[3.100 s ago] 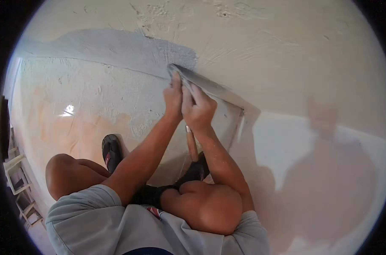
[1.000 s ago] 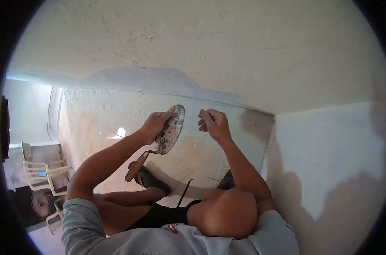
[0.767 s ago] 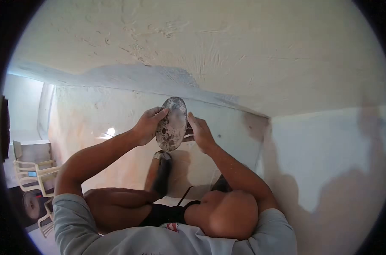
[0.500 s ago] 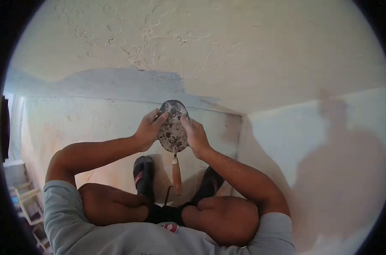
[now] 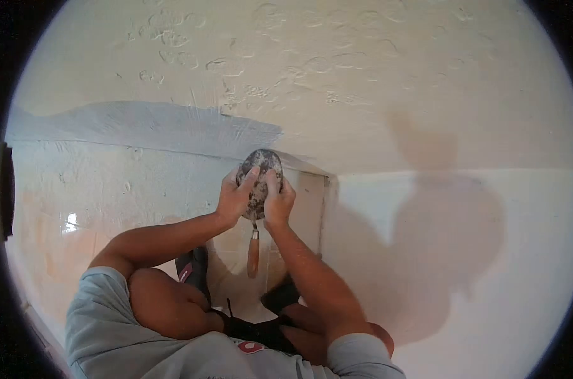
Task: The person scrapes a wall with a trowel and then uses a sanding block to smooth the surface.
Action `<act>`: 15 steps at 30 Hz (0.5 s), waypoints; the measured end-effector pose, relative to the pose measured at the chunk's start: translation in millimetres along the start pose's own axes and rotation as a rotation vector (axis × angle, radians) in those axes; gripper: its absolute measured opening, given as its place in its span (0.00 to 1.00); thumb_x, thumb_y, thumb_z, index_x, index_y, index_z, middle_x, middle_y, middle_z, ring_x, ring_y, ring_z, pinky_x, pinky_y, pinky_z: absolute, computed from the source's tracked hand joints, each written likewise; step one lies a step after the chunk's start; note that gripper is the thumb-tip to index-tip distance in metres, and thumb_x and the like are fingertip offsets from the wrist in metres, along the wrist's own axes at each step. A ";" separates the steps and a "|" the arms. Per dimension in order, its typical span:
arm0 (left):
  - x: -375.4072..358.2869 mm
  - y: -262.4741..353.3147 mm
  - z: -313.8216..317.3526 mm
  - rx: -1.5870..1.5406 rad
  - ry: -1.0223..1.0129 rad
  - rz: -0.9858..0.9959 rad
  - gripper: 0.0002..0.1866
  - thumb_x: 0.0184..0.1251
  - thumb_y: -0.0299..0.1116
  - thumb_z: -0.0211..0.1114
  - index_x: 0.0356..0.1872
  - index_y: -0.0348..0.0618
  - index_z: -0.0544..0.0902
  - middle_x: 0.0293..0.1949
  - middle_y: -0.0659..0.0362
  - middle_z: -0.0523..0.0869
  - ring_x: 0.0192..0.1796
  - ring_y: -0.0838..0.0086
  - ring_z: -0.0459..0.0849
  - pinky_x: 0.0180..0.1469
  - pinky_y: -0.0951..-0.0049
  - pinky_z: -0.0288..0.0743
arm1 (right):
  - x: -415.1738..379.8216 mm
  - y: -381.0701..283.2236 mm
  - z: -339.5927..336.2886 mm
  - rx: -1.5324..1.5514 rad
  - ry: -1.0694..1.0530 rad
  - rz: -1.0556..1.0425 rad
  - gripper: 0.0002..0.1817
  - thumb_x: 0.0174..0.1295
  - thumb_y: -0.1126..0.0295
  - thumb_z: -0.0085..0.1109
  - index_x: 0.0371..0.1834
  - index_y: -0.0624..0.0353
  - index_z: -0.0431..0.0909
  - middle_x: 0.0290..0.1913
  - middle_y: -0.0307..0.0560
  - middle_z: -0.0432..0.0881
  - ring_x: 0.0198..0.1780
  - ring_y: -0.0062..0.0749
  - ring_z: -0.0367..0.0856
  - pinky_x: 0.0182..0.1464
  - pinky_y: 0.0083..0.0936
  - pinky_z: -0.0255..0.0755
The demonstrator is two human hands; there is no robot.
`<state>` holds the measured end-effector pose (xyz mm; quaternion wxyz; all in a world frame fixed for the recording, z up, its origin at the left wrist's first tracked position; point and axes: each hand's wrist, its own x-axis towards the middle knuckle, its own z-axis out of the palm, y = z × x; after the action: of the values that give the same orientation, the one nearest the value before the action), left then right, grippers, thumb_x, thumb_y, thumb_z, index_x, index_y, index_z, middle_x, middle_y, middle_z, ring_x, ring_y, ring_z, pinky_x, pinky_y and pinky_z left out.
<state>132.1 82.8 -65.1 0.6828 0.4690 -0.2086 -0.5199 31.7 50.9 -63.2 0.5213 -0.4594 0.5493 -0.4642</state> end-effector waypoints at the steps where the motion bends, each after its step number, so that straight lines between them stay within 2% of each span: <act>1: -1.1 -5.8 -4.1 0.006 0.004 -0.001 0.16 0.76 0.40 0.65 0.42 0.34 0.83 0.33 0.62 0.85 0.37 0.81 0.77 0.41 0.73 0.76 | -0.6 9.7 -3.6 0.004 -0.002 0.005 0.15 0.76 0.61 0.58 0.46 0.63 0.83 0.39 0.38 0.84 0.37 0.19 0.79 0.41 0.23 0.76; 3: -3.1 1.4 -12.2 0.100 -0.091 0.082 0.15 0.75 0.39 0.66 0.45 0.34 0.84 0.34 0.62 0.86 0.38 0.82 0.78 0.42 0.74 0.76 | -7.9 9.1 -1.5 -0.079 0.024 -0.181 0.14 0.75 0.61 0.58 0.45 0.63 0.84 0.39 0.38 0.85 0.38 0.19 0.80 0.42 0.23 0.76; 5: -5.7 8.1 -10.9 0.041 -0.142 0.030 0.15 0.74 0.38 0.68 0.45 0.34 0.85 0.35 0.64 0.87 0.37 0.83 0.78 0.41 0.76 0.76 | -11.6 4.6 1.2 -0.021 0.039 -0.184 0.15 0.75 0.61 0.60 0.44 0.64 0.85 0.39 0.38 0.85 0.39 0.20 0.80 0.43 0.24 0.76; 7: -4.0 8.4 -8.7 0.041 -0.143 -0.001 0.14 0.73 0.38 0.69 0.42 0.33 0.86 0.34 0.65 0.87 0.37 0.85 0.78 0.40 0.77 0.76 | -14.5 -4.8 8.3 0.043 0.078 -0.087 0.16 0.73 0.60 0.62 0.41 0.65 0.84 0.36 0.38 0.84 0.37 0.19 0.76 0.40 0.25 0.73; 8: -2.8 2.8 -6.2 0.064 -0.117 -0.033 0.14 0.73 0.38 0.69 0.38 0.34 0.87 0.32 0.66 0.86 0.35 0.86 0.77 0.37 0.77 0.76 | -11.0 -4.2 9.5 0.024 0.122 -0.087 0.17 0.72 0.60 0.63 0.38 0.66 0.84 0.33 0.37 0.83 0.35 0.19 0.75 0.39 0.24 0.73; 11: -5.3 -14.1 -6.2 0.096 -0.069 -0.071 0.12 0.74 0.37 0.68 0.38 0.36 0.87 0.33 0.65 0.87 0.33 0.84 0.80 0.35 0.76 0.77 | -2.7 6.2 2.5 -0.119 0.103 -0.106 0.18 0.71 0.59 0.65 0.33 0.67 0.84 0.28 0.36 0.82 0.32 0.18 0.73 0.36 0.25 0.72; 12: -4.2 -17.8 -8.2 0.155 -0.053 -0.042 0.14 0.74 0.37 0.68 0.33 0.35 0.87 0.29 0.67 0.85 0.32 0.85 0.78 0.33 0.76 0.75 | -0.2 11.6 3.3 -0.059 0.112 -0.094 0.19 0.69 0.60 0.66 0.29 0.67 0.83 0.24 0.36 0.79 0.28 0.18 0.70 0.33 0.26 0.70; 15: -4.1 -14.4 -7.0 0.260 -0.004 -0.005 0.17 0.74 0.38 0.68 0.31 0.33 0.86 0.27 0.68 0.84 0.31 0.86 0.76 0.31 0.77 0.73 | 6.7 25.0 4.6 -0.090 0.115 -0.145 0.20 0.68 0.59 0.66 0.28 0.68 0.82 0.23 0.39 0.79 0.27 0.20 0.69 0.32 0.28 0.69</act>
<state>128.6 89.3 -79.9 0.6143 0.5531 -0.2745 -0.4913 35.6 47.8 -89.0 0.4327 -0.4934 0.5638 -0.5015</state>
